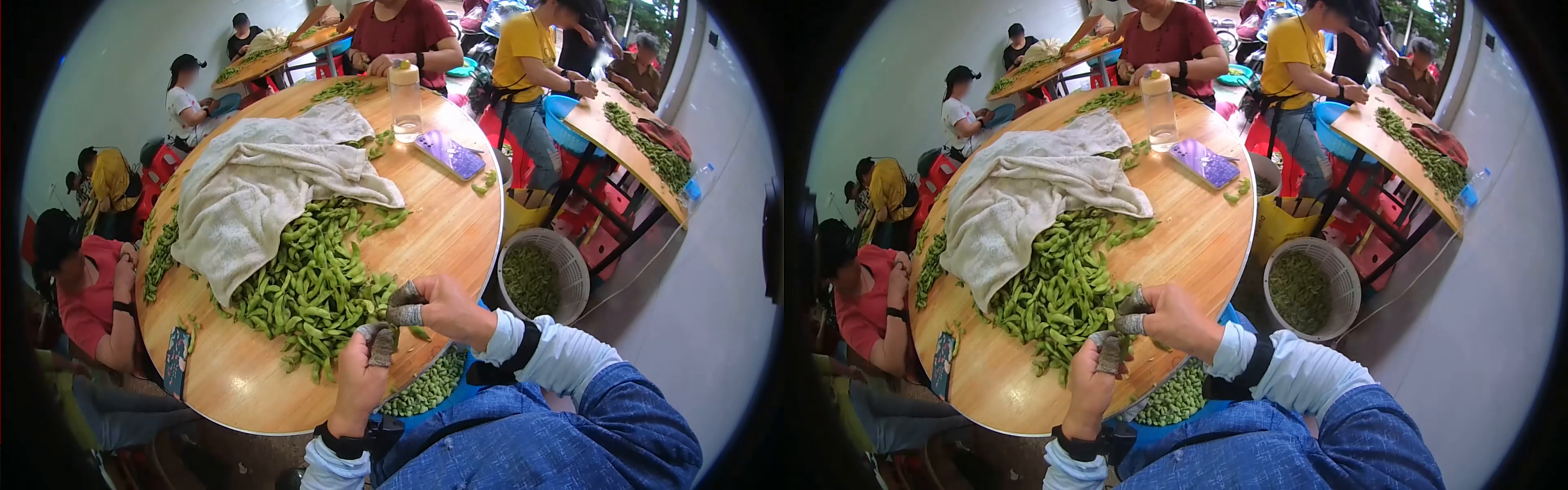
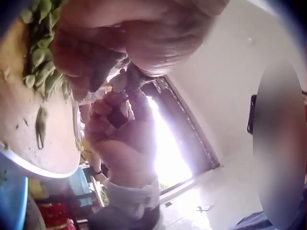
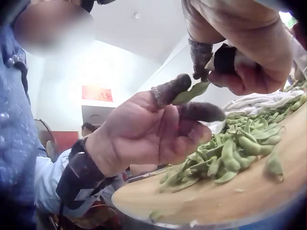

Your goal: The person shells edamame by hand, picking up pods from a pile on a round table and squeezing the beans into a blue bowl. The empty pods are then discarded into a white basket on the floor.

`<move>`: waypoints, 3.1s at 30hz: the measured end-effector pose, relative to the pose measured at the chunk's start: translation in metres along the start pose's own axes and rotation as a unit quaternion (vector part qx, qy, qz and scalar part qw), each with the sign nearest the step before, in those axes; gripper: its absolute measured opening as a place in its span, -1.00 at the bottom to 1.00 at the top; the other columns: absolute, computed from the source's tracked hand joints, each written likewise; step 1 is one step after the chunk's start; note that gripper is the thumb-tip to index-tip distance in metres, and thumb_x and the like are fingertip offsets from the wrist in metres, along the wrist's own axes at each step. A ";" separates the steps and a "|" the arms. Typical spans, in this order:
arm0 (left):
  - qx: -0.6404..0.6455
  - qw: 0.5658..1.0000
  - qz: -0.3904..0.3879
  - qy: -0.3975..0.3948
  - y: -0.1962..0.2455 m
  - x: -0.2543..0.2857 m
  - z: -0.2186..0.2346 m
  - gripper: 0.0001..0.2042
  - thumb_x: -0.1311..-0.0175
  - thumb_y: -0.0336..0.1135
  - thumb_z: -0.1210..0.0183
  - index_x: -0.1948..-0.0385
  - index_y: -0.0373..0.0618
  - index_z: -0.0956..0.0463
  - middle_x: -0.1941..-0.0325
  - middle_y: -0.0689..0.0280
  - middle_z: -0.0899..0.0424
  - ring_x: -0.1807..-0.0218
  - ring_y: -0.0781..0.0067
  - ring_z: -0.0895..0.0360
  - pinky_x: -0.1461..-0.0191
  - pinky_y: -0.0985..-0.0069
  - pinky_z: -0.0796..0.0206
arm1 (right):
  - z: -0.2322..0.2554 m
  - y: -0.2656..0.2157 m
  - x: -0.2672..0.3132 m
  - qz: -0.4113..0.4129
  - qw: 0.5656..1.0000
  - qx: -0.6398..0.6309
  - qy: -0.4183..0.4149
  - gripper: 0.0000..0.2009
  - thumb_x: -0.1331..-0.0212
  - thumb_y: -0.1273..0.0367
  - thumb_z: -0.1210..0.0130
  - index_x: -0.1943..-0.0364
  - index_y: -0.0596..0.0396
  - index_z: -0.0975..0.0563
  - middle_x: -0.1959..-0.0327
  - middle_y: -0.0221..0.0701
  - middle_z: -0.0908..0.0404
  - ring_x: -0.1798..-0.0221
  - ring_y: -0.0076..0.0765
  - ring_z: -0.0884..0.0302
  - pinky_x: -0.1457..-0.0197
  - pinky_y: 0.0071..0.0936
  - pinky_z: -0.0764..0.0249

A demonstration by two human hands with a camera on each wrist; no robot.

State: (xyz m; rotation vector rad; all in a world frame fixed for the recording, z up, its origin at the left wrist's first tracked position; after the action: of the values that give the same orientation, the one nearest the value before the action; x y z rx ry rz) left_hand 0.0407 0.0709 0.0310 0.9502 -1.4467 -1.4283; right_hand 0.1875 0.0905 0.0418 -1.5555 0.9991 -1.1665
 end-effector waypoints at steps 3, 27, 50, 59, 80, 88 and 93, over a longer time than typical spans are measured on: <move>0.081 0.994 0.075 -0.017 -0.008 0.003 0.001 -0.85 -0.21 -0.34 0.01 0.31 -0.22 -0.41 0.51 0.41 -0.48 0.55 0.70 -0.32 0.53 0.74 -0.11 | -0.009 -0.003 0.006 0.060 0.998 -0.010 -0.021 -0.84 -0.05 0.41 -0.10 0.35 0.25 -0.50 0.48 -0.53 -0.51 0.40 -0.68 -0.38 0.33 -0.67 -0.32; 0.020 0.982 0.129 -0.134 -0.002 0.011 0.005 -0.87 -0.15 -0.44 -0.01 0.35 -0.27 -0.50 0.51 0.47 -0.49 0.49 0.74 -0.35 0.43 0.76 -0.18 | -0.002 0.014 0.030 0.054 0.991 0.032 -0.117 -0.84 -0.15 0.40 0.04 0.29 0.24 -0.46 0.42 -0.50 -0.49 0.32 -0.64 -0.32 0.21 -0.62 -0.29; 0.136 0.979 0.150 -0.012 -0.002 0.015 0.002 -0.86 -0.15 -0.43 0.04 0.38 -0.31 -0.46 0.55 0.37 -0.48 0.62 0.71 -0.22 0.57 0.77 0.01 | 0.112 -0.088 0.003 0.165 0.961 0.197 0.099 -0.79 -0.12 0.35 -0.01 0.28 0.22 -0.50 0.49 -0.57 -0.49 0.42 -0.68 -0.33 0.33 -0.65 -0.31; 0.053 0.982 0.157 -0.088 -0.003 0.016 0.010 -0.88 -0.11 -0.53 0.03 0.37 -0.26 -0.49 0.46 0.44 -0.51 0.43 0.74 -0.33 0.37 0.76 -0.16 | 0.001 0.013 0.036 0.031 0.992 0.023 -0.119 -0.79 -0.16 0.39 0.04 0.22 0.28 -0.45 0.37 -0.50 -0.51 0.29 -0.66 -0.33 0.19 -0.64 -0.31; -0.048 0.983 0.147 -0.101 0.000 0.018 0.005 -0.87 -0.07 -0.54 0.04 0.45 -0.28 -0.52 0.60 0.48 -0.45 0.53 0.74 -0.27 0.48 0.72 -0.09 | 0.000 0.018 0.034 0.094 0.987 0.105 -0.079 -0.89 -0.04 0.46 0.04 0.42 0.26 -0.43 0.59 -0.32 -0.44 0.44 -0.57 -0.31 0.36 -0.50 -0.29; -0.218 0.974 -0.044 -0.045 0.000 0.020 -0.001 -0.84 -0.09 -0.37 -0.07 0.38 -0.29 -0.48 0.60 0.29 -0.49 0.55 0.44 -0.38 0.48 0.51 -0.19 | -0.001 0.019 0.034 0.116 0.989 0.084 -0.042 -0.88 -0.05 0.46 0.03 0.40 0.27 -0.44 0.57 -0.34 -0.46 0.42 -0.59 -0.32 0.32 -0.53 -0.32; -0.481 0.851 -0.213 -0.012 0.024 0.028 -0.009 -0.70 0.05 -0.23 -0.19 0.39 -0.29 -0.42 0.52 0.08 -0.49 0.45 0.02 -0.44 0.41 0.31 -0.25 | -0.003 0.022 0.034 -0.002 0.995 0.004 -0.100 -0.89 -0.09 0.44 0.03 0.39 0.21 -0.47 0.51 -0.46 -0.48 0.39 -0.62 -0.36 0.32 -0.61 -0.32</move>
State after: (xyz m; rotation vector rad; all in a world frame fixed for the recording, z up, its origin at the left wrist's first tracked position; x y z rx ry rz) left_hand 0.0413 0.0427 0.0562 0.5832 -0.3555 -2.1615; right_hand 0.1906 0.0521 0.0290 -1.6325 0.8575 -0.9938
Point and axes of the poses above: each hand's wrist, its own x-axis away from the middle knuckle, its own z-axis out of the back of the hand, y = z × x, the point moved 4 cm from there along -x, towards the middle knuckle
